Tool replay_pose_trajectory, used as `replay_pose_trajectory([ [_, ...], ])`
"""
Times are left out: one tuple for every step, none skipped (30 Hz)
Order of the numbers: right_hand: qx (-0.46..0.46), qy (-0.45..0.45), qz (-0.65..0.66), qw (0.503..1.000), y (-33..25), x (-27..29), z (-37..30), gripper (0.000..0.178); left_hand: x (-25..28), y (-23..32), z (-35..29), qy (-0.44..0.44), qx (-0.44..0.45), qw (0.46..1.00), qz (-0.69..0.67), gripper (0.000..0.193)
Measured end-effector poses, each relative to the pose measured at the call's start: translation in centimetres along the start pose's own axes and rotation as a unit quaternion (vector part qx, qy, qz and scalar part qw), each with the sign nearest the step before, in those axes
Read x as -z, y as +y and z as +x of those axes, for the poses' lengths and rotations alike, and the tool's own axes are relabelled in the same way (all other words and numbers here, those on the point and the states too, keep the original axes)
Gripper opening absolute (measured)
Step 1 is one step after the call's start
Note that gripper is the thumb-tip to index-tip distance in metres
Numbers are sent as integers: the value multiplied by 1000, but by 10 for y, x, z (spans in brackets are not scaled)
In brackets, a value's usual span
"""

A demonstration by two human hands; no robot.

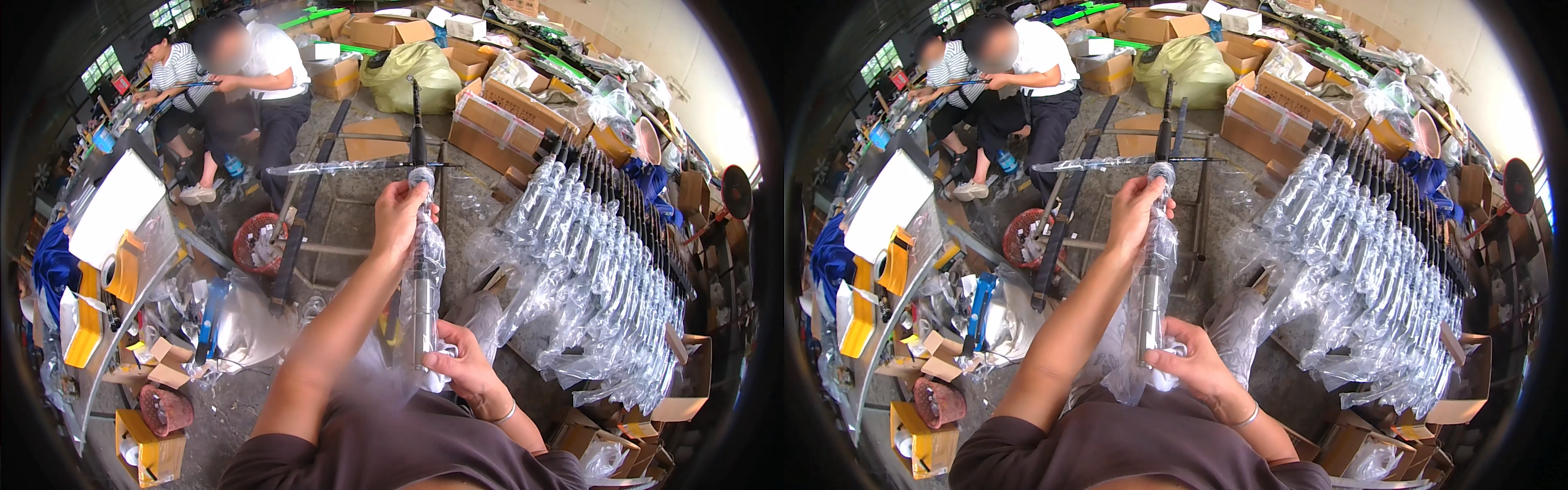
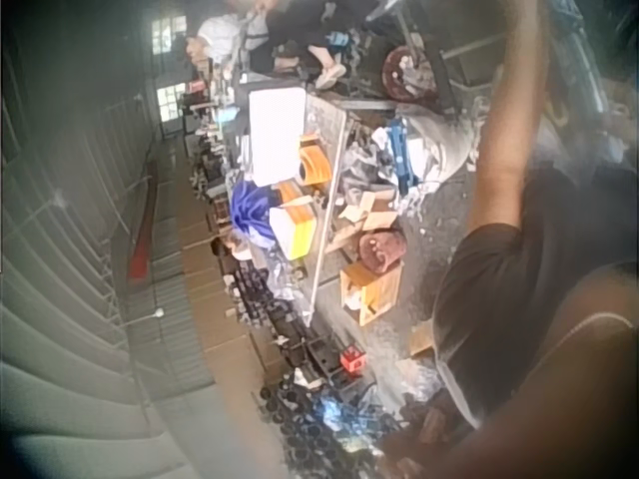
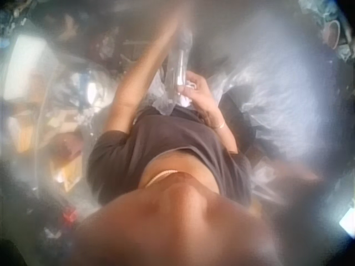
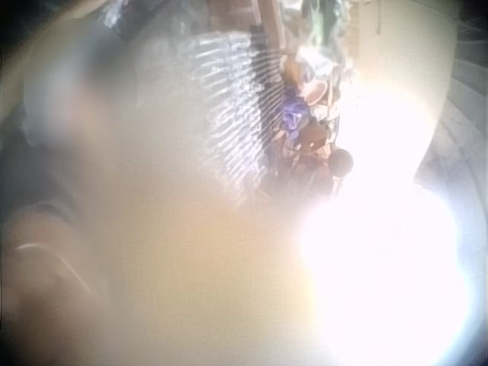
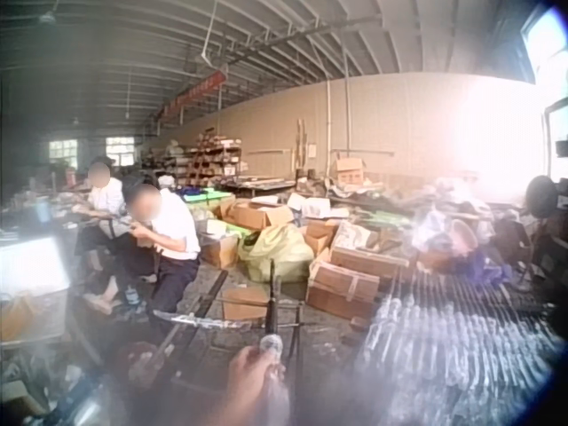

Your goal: The person wipes a long, dark fishing rod with a white cloth, focusing on the handle and reel seat. They then slide a clear plastic sleeve over the rod and place it on a metal rack. The person repeats this process with a second rod, wiping it and sliding a sleeve over it before placing it on the rack.

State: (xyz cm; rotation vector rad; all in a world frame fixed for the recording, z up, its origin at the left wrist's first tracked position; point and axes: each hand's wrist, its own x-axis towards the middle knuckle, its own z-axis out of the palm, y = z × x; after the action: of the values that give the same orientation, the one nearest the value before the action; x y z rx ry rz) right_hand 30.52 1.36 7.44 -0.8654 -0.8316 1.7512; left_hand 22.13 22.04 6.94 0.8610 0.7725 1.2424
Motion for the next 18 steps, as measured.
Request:
replay_pose_trajectory([
  [-2, -3, 14, 1000, 0, -1, 0, 41, -1, 1, -2, 1, 4, 1000, -4, 32],
  [-2, -8, 19, 1000, 0, -2, 0, 42, -1, 3, -3, 0, 7, 1000, -1, 32],
  [-2, -12, 24, 1000, 0, -2, 0, 42, -1, 4, -4, 0, 9, 1000, 1, 32],
  [-3, -16, 29, 999, 1, -2, 0, 42, 0, 5, -5, -1, 12, 1000, 3, 32],
  [-3, -19, 30, 999, 1, -2, 0, 42, 0, 5, -5, -2, 14, 1000, 8, 32],
  [-3, -23, 31, 999, 2, -1, 0, 42, 0, 6, -6, -2, 16, 1000, 13, 32],
  [-3, -26, 33, 999, 2, -1, 0, 43, 0, 6, -6, -3, 18, 1000, 18, 32],
  [-4, -26, 28, 999, 3, -1, 0, 43, 1, 5, -6, -1, 17, 1000, 19, 32],
  [-5, -26, 24, 999, 4, -1, 0, 43, 2, 4, -5, 1, 15, 1000, 21, 32],
  [-6, -26, 20, 999, 4, -1, 0, 43, 3, 3, -5, 4, 14, 1000, 22, 32],
  [-5, -25, 17, 1000, 4, -1, 0, 42, 3, 2, -5, 4, 19, 1000, 12, 31],
  [-5, -23, 14, 1000, 4, -1, 0, 42, 2, 2, -5, 5, 24, 1000, 3, 30],
  [-4, -22, 12, 1000, 4, -1, -1, 42, 1, 2, -6, 5, 29, 1000, -7, 30],
  [-3, -23, 9, 1000, 4, -1, -1, 41, 1, 2, -7, 6, 31, 999, -7, 30],
  [-2, -23, 6, 1000, 2, -2, -2, 40, 1, 3, -7, 7, 33, 999, -7, 30],
  [-1, -23, 4, 1000, 2, -3, -2, 39, 2, 3, -8, 8, 36, 999, -8, 30],
  [-2, -21, 1, 1000, 2, -2, -2, 38, 2, 3, -8, 8, 35, 999, -6, 30],
  [-3, -19, -2, 1000, 2, -2, -3, 38, 1, 3, -9, 9, 34, 999, -4, 30],
])
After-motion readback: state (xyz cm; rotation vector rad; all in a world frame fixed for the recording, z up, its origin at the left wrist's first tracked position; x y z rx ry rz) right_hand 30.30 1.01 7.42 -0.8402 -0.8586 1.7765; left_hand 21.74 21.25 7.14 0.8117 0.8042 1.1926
